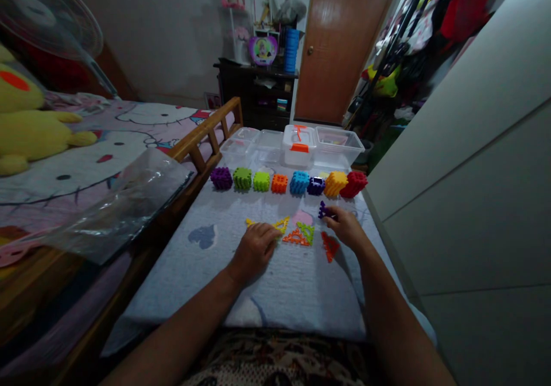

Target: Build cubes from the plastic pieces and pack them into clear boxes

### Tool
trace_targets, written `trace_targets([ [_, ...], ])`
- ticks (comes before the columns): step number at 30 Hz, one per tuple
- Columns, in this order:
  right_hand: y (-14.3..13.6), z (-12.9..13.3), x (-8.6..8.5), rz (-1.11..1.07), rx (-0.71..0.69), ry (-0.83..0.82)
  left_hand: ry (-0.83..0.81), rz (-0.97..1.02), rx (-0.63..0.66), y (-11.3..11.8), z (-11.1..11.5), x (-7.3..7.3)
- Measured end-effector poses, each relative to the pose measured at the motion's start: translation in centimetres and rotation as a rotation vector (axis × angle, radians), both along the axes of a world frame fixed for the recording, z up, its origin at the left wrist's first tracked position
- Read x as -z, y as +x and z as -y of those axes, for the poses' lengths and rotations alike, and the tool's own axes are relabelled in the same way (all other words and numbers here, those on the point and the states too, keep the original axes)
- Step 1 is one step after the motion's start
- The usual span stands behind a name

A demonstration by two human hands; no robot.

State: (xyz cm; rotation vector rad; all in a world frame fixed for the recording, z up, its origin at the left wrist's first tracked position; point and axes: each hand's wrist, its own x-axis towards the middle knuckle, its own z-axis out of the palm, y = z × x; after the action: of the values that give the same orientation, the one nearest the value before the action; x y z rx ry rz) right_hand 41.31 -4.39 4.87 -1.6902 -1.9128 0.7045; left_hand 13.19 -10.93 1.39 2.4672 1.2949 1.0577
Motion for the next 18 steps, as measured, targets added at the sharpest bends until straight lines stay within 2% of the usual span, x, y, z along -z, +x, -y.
trace_targets([
  [5, 0.5, -0.8, 1.2, 0.033, 0.139, -0.031, -0.006, -0.089, 0.131, 0.2, 0.5, -0.5],
  [8, 0.7, -0.6, 1.6, 0.074, 0.146, -0.022, -0.031, -0.022, 0.138, 0.1, 0.5, -0.7],
  [10, 0.8, -0.4, 1.8, 0.136, 0.148, -0.001, -0.071, 0.087, 0.052, -0.1, 0.2, -0.7],
  [14, 1.0, -0.2, 2.3, 0.280, 0.172, 0.072, -0.133, 0.329, -0.219, -1.1, -0.8, -0.7],
  [18, 1.3, 0.0, 2.6, 0.350, 0.178, 0.065, -0.147, 0.436, -0.377, -2.3, -1.6, -0.4],
])
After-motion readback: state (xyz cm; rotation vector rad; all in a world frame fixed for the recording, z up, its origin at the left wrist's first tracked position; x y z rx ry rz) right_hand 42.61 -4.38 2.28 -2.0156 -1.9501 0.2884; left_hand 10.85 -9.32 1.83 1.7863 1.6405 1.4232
